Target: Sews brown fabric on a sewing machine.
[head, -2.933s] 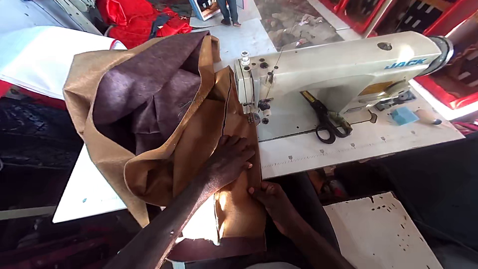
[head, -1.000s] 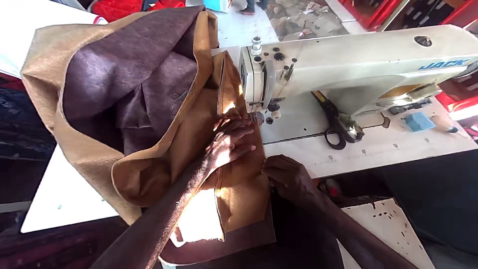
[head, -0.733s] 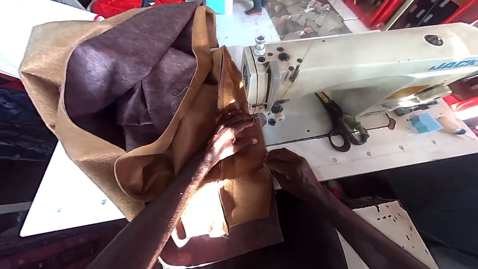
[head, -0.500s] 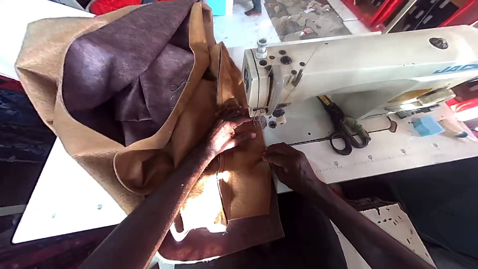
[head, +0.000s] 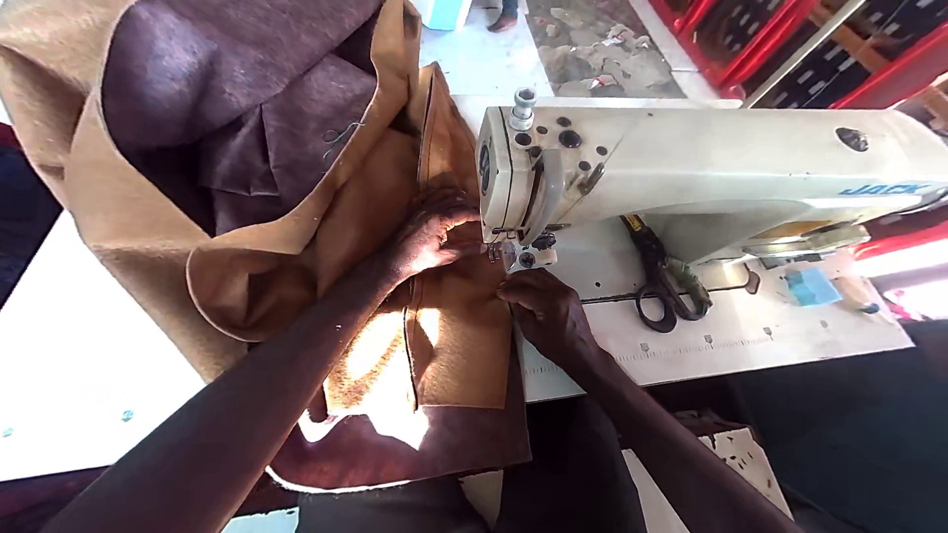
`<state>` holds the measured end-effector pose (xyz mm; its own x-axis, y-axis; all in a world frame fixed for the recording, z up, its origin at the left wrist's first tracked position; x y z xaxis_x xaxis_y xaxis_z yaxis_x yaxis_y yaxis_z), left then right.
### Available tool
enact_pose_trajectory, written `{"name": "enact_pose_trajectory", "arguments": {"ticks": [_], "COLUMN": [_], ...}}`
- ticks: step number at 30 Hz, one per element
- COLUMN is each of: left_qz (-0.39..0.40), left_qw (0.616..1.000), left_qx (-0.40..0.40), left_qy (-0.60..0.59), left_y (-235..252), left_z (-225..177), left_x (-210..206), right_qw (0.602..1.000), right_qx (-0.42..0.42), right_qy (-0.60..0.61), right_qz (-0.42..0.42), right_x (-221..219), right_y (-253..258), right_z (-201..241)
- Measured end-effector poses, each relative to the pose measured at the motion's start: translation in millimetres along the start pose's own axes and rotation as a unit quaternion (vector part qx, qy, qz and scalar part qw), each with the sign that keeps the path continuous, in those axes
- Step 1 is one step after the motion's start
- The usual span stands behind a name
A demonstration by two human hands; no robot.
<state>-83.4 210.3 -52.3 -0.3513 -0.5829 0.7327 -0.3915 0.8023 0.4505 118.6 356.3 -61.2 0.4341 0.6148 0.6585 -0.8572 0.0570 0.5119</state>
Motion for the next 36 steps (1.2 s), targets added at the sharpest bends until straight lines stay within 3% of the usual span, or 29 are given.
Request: {"name": "enact_pose_trajectory", "arguments": {"ticks": [5,9,12,14,19,23,28,30,32,36], "left_qz": [0.013,0.152,0.072,0.032,0.051,0.03,-0.043,-0.019,0.053,0.197], "left_qw": [0.999,0.979,0.992,0.996,0.98,0.976,0.972,0.969,0.965,0.957], "left_qx": [-0.005,0.099,0.041,0.003,-0.021,-0.038,-0.108,-0.132,-0.151,-0.102], "left_qy": [0.031,0.089,0.096,0.084,0.19,0.213,0.203,0.208,0.207,0.186], "left_y": [9.1,8.4,-46.3,-99.2,-185.3,-193.6,-170.1,-153.6,-142.3,-146.8], "left_z": [0.6,-46.6,-83.9,-108.2,-113.6,-100.3,-122.3,-149.5,-162.1,-144.7], "left_x": [5.7,30.7,52.6,65.1,66.3,62.4,75.6,88.0,90.9,75.1], "right_qw": [1.0,0.992,0.991,0.995,0.998,0.998,0.999,0.997,0.997,0.998], "right_qx": [-0.026,-0.102,-0.095,-0.069,-0.003,0.041,0.003,0.014,0.02,0.02], "right_qy": [-0.006,0.073,0.094,0.066,-0.016,0.002,0.055,0.072,0.075,0.047], "right_qz": [-0.006,-0.025,-0.031,0.026,0.064,0.054,0.003,-0.023,-0.008,0.045], "right_x": [-3.1,3.5,11.4,11.3,1.8,5.6,32.8,47.9,53.9,37.6], "right_y": [0.4,-19.6,-57.8,-82.4,-98.2,-84.8,-74.3,-72.1,-75.5,-93.2], "right_z": [0.5,15.8,47.1,71.2,73.6,64.5,65.5,65.0,60.8,52.8]}}
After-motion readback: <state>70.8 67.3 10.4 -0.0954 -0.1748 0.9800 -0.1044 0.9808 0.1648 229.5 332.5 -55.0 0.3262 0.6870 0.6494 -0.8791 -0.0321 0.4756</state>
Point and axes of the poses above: each hand's wrist, its own y-axis towards the middle knuckle, its own x-axis out of the back of the hand, z = x × y, the point moved 2 cm from there along y, towards the middle knuckle, and after that the axes turned 3 degrees about -z, right-handed, at the moved point
